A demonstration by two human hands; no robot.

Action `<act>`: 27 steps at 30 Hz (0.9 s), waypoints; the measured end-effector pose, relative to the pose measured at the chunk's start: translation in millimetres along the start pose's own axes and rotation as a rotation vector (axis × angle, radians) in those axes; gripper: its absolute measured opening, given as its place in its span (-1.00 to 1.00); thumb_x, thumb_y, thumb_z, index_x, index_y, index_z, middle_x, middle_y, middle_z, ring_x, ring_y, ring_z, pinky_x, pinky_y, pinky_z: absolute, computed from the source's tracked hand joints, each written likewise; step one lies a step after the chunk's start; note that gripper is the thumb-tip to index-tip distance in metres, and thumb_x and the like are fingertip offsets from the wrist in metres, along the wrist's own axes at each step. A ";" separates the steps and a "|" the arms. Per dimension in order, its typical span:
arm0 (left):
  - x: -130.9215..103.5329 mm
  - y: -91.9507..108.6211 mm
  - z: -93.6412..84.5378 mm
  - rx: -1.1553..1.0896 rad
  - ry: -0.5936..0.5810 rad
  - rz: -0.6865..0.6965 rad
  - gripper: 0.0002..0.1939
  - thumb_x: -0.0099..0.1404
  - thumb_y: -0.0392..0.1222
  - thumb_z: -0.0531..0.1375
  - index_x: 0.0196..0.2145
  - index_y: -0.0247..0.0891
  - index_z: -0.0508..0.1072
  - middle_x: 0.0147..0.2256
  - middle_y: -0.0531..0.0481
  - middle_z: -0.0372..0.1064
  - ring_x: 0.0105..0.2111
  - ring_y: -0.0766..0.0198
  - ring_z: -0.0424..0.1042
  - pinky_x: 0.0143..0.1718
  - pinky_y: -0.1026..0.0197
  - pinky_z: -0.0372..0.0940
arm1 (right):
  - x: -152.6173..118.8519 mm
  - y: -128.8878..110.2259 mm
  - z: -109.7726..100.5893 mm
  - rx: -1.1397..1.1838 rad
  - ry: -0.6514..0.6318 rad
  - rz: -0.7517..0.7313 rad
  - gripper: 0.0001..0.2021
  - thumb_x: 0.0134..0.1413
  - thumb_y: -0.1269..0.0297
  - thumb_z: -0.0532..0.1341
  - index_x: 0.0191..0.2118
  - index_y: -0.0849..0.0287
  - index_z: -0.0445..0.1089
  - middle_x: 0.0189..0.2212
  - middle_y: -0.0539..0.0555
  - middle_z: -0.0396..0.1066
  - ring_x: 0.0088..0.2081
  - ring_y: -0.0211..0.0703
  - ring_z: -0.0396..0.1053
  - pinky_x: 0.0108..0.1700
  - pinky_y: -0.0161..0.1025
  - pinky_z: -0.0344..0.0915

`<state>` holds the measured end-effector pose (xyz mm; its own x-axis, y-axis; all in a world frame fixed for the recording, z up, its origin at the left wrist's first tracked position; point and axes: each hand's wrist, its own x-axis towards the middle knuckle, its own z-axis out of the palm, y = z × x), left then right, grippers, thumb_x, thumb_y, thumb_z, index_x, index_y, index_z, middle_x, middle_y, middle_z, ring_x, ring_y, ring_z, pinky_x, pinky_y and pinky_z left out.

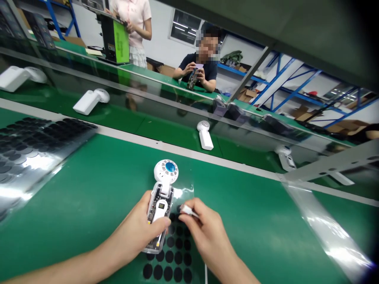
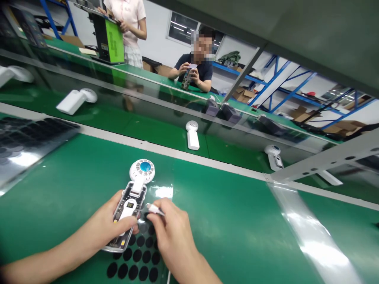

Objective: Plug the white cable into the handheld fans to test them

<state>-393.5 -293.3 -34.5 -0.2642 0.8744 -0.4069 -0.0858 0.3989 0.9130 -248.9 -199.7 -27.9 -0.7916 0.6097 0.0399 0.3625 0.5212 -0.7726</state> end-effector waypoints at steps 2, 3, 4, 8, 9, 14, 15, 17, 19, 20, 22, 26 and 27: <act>-2.8 0.4 -0.5 0.034 -0.006 0.047 -0.74 0.07 -0.33 0.11 -0.24 -0.22 0.20 -0.47 0.15 0.29 -0.45 0.28 0.32 -0.39 0.26 0.25 | 2.7 -11.3 -6.3 0.152 0.002 0.104 -0.90 0.12 0.38 0.09 -0.41 0.11 0.21 -0.54 -0.08 0.23 -0.50 -0.25 0.17 -0.46 -0.32 0.09; -3.8 -0.8 -0.6 0.045 -0.010 0.072 -0.70 0.06 -0.35 0.11 -0.21 -0.21 0.20 -0.46 0.16 0.28 -0.44 0.30 0.31 -0.40 0.28 0.24 | 4.8 -17.4 -8.1 0.198 -0.011 0.115 -0.90 0.11 0.39 0.10 -0.42 0.11 0.22 -0.54 -0.09 0.23 -0.50 -0.26 0.17 -0.45 -0.33 0.10; -4.2 -2.9 -0.5 0.052 -0.015 0.091 -0.67 0.05 -0.36 0.11 -0.19 -0.21 0.20 -0.45 0.17 0.28 -0.44 0.31 0.30 -0.40 0.29 0.24 | 6.9 -23.1 -8.7 0.218 -0.028 0.097 -0.88 0.11 0.41 0.09 -0.43 0.11 0.22 -0.53 -0.09 0.24 -0.48 -0.26 0.18 -0.44 -0.33 0.10; -1.5 -13.3 -0.4 0.041 -0.038 0.122 -0.69 0.07 -0.36 0.09 -0.19 -0.19 0.19 -0.45 0.19 0.27 -0.46 0.33 0.34 -0.43 0.31 0.27 | 11.8 -37.8 -1.4 0.103 -0.046 -0.042 -0.82 0.15 0.49 0.04 -0.44 0.12 0.24 -0.46 -0.06 0.28 -0.41 -0.26 0.23 -0.36 -0.31 0.11; -0.4 -14.8 -0.5 0.034 -0.043 0.125 -0.70 0.08 -0.36 0.09 -0.21 -0.19 0.19 -0.45 0.19 0.28 -0.47 0.33 0.35 -0.44 0.31 0.27 | 12.0 -39.3 1.3 0.067 -0.038 -0.063 -0.81 0.15 0.50 0.03 -0.43 0.13 0.24 -0.45 -0.05 0.28 -0.40 -0.25 0.24 -0.36 -0.31 0.11; 1.0 -12.3 -0.5 0.027 -0.049 0.152 -0.71 0.09 -0.37 0.08 -0.21 -0.19 0.18 -0.44 0.19 0.30 -0.46 0.33 0.38 -0.43 0.32 0.28 | 10.7 -40.4 9.5 -0.027 0.001 -0.076 -0.82 0.13 0.51 0.04 -0.43 0.14 0.24 -0.44 -0.01 0.29 -0.39 -0.21 0.25 -0.37 -0.28 0.10; 0.6 -11.1 -0.5 0.028 -0.049 0.151 -0.70 0.09 -0.37 0.08 -0.19 -0.19 0.17 -0.45 0.18 0.31 -0.46 0.33 0.38 -0.43 0.32 0.28 | 10.7 -40.2 10.1 -0.039 0.003 -0.070 -0.82 0.13 0.51 0.04 -0.43 0.14 0.24 -0.44 0.00 0.29 -0.40 -0.21 0.26 -0.38 -0.28 0.10; 0.0 -9.9 -0.5 0.029 -0.049 0.157 -0.69 0.09 -0.36 0.08 -0.17 -0.19 0.16 -0.45 0.17 0.33 -0.45 0.30 0.39 -0.41 0.30 0.28 | 11.0 -39.9 10.8 -0.064 0.007 -0.066 -0.83 0.13 0.51 0.04 -0.42 0.14 0.24 -0.44 0.01 0.30 -0.40 -0.19 0.26 -0.39 -0.27 0.10; -0.3 -10.2 -0.8 0.030 -0.049 0.172 -0.69 0.09 -0.35 0.08 -0.17 -0.20 0.16 -0.46 0.16 0.34 -0.42 0.27 0.41 -0.39 0.29 0.28 | 11.7 -39.9 11.1 -0.087 0.013 -0.068 -0.83 0.13 0.50 0.04 -0.42 0.14 0.25 -0.43 0.02 0.31 -0.39 -0.17 0.27 -0.39 -0.26 0.10; -0.3 -10.7 -1.0 0.029 -0.050 0.174 -0.69 0.09 -0.35 0.08 -0.18 -0.20 0.17 -0.46 0.15 0.34 -0.41 0.26 0.41 -0.38 0.28 0.29 | 12.0 -40.0 11.1 -0.096 0.015 -0.071 -0.83 0.13 0.50 0.04 -0.42 0.14 0.25 -0.43 0.02 0.31 -0.39 -0.17 0.27 -0.39 -0.26 0.10; -0.1 -11.8 -1.2 0.026 -0.050 0.169 -0.71 0.09 -0.34 0.09 -0.19 -0.20 0.17 -0.45 0.15 0.34 -0.39 0.25 0.41 -0.36 0.27 0.29 | 12.4 -40.3 10.9 -0.106 0.013 -0.078 -0.83 0.13 0.49 0.04 -0.43 0.14 0.25 -0.44 0.03 0.31 -0.40 -0.17 0.27 -0.39 -0.26 0.10; 1.1 -13.2 -0.5 0.031 -0.043 0.169 -0.72 0.09 -0.34 0.09 -0.21 -0.20 0.18 -0.44 0.14 0.34 -0.42 0.26 0.40 -0.39 0.28 0.28 | 12.2 -40.6 10.4 -0.120 0.005 -0.080 -0.82 0.13 0.50 0.04 -0.43 0.13 0.25 -0.43 0.03 0.31 -0.40 -0.17 0.27 -0.40 -0.26 0.10; 1.5 -13.2 -0.4 0.033 -0.040 0.172 -0.72 0.09 -0.34 0.10 -0.20 -0.20 0.18 -0.44 0.14 0.33 -0.43 0.27 0.39 -0.40 0.28 0.28 | 12.1 -40.5 10.4 -0.128 0.004 -0.080 -0.83 0.12 0.50 0.04 -0.43 0.13 0.25 -0.43 0.03 0.31 -0.41 -0.17 0.27 -0.40 -0.26 0.10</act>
<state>-393.1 -297.3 -47.2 -0.2336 0.9407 -0.2458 -0.0108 0.2503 0.9681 -278.3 -219.7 -2.7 -0.8184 0.5658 0.1009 0.3586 0.6399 -0.6796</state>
